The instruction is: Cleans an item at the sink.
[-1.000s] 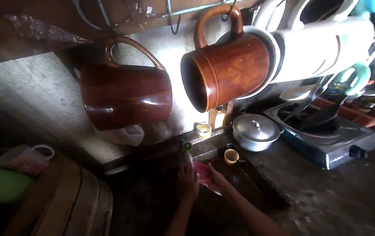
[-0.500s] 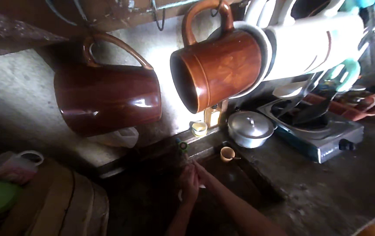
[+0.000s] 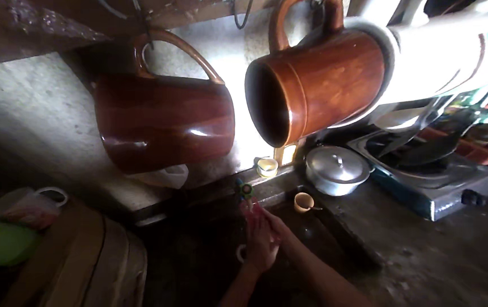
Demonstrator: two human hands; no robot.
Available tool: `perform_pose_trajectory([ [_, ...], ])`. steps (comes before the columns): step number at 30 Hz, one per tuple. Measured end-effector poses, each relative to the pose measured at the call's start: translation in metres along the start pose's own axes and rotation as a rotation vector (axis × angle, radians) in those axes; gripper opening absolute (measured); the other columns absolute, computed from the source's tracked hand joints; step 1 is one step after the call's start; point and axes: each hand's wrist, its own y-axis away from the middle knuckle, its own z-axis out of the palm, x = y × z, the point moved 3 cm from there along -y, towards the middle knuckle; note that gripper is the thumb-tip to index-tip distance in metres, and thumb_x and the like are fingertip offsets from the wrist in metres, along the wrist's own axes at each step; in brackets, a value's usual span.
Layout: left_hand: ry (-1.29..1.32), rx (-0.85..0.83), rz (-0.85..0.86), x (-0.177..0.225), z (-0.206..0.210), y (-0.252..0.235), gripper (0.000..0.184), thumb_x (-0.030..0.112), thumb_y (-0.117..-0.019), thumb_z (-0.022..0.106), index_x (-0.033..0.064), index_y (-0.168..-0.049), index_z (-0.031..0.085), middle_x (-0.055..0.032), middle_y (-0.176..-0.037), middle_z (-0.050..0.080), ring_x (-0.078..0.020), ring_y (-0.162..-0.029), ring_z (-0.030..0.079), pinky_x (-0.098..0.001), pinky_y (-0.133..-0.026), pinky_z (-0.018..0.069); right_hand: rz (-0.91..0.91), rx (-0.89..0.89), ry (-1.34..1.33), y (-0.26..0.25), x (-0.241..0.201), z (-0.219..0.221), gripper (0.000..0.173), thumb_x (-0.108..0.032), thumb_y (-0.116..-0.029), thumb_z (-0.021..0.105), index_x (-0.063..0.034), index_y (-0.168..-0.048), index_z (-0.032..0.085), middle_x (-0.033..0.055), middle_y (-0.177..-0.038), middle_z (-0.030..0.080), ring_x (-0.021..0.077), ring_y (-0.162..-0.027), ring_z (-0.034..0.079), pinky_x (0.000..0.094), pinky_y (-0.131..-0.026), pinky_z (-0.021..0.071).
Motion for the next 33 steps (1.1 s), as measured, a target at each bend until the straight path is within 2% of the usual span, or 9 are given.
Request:
perform_pose_trajectory([
  [4,-0.1,0.157,0.139,0.0,0.017,0.007,0.054,0.04,-0.1006,0.055,-0.0003,-0.136,0.065,-0.0147,-0.145,0.06,-0.0346,-0.139,0.053,-0.0614,-0.118,0.0336,-0.035,-0.038,-0.127,0.003,-0.007,-0.01,0.039,-0.032,-0.1112,0.035,-0.0048,-0.123,0.061,0.0111,-0.1,0.072,0.0184,-0.089,0.071,0.0353,-0.079,0.0604],
  [7,-0.184,0.167,-0.009,-0.003,0.018,0.0,0.057,0.04,-0.1028,0.047,0.0009,-0.144,0.058,-0.0159,-0.152,0.053,-0.0411,-0.145,0.043,-0.0685,-0.117,0.0284,-0.068,-0.104,-0.023,0.01,-0.012,-0.016,0.039,-0.029,-0.1116,0.032,-0.0056,-0.129,0.058,0.0099,-0.104,0.072,0.0171,-0.092,0.071,0.035,-0.082,0.0599],
  [11,-0.028,0.092,-0.303,-0.023,0.01,-0.016,0.053,0.032,-0.1059,0.046,0.0064,-0.152,0.048,-0.0282,-0.164,0.027,-0.0505,-0.152,0.021,-0.0675,-0.121,0.0159,-0.077,-0.043,0.162,0.017,-0.019,-0.039,0.041,-0.026,-0.1115,0.035,-0.0052,-0.145,0.046,0.0122,-0.119,0.068,0.0207,-0.103,0.069,0.0422,-0.09,0.0578],
  [15,0.335,0.044,-0.383,-0.018,-0.001,-0.024,0.059,0.012,-0.102,0.057,0.0063,-0.157,0.039,-0.0214,-0.145,0.057,-0.0356,-0.131,0.058,-0.052,-0.112,0.0427,-0.103,0.003,0.194,0.024,-0.029,-0.041,0.04,-0.023,-0.1116,0.035,-0.0038,-0.146,0.045,0.0121,-0.12,0.067,0.0195,-0.103,0.069,0.0408,-0.089,0.058],
  [17,0.429,0.079,-0.383,-0.017,0.002,-0.024,0.059,0.008,-0.101,0.058,0.0039,-0.157,0.039,-0.0243,-0.135,0.063,-0.0371,-0.12,0.064,-0.051,-0.106,0.0483,-0.109,0.004,0.183,0.024,-0.031,-0.041,0.038,-0.021,-0.1117,0.035,-0.0022,-0.143,0.047,0.0124,-0.118,0.068,0.0196,-0.101,0.069,0.0403,-0.088,0.0585],
  [23,0.128,0.125,-0.219,-0.013,0.008,-0.022,0.05,0.001,-0.0971,0.055,0.0045,-0.147,0.055,-0.0277,-0.15,0.05,-0.0465,-0.133,0.053,-0.0589,-0.111,0.0412,-0.12,-0.016,0.16,0.02,-0.028,-0.03,0.04,-0.021,-0.1119,0.034,-0.0027,-0.145,0.046,0.0122,-0.119,0.068,0.0194,-0.103,0.069,0.0404,-0.09,0.0581],
  [27,0.121,0.247,-0.106,-0.014,0.007,-0.01,0.044,-0.005,-0.0872,0.062,0.0059,-0.129,0.072,-0.031,-0.139,0.058,-0.0501,-0.125,0.058,-0.0621,-0.103,0.0468,-0.133,0.015,0.171,0.016,-0.025,-0.025,0.038,-0.02,-0.1117,0.036,-0.0019,-0.142,0.048,0.0111,-0.114,0.069,0.0174,-0.098,0.069,0.038,-0.087,0.0587],
  [31,0.289,0.218,-0.151,-0.018,0.002,-0.003,0.017,0.001,-0.0911,0.064,-0.0011,-0.101,0.078,-0.031,-0.136,0.06,-0.0425,-0.126,0.06,-0.0501,-0.109,0.0474,-0.131,0.009,0.238,0.011,-0.023,-0.026,0.039,-0.022,-0.1116,0.037,-0.0018,-0.143,0.048,0.0116,-0.118,0.067,0.0179,-0.102,0.068,0.0395,-0.09,0.0575],
  [33,0.366,0.218,-0.183,-0.022,0.001,-0.002,0.016,0.0,-0.0935,0.061,-0.006,-0.098,0.076,-0.0291,-0.13,0.064,-0.0381,-0.122,0.063,-0.047,-0.107,0.0491,-0.13,0.003,0.234,0.01,-0.023,-0.026,0.039,-0.021,-0.1114,0.037,-0.0015,-0.143,0.048,0.0119,-0.119,0.067,0.018,-0.103,0.068,0.0397,-0.091,0.0571],
])
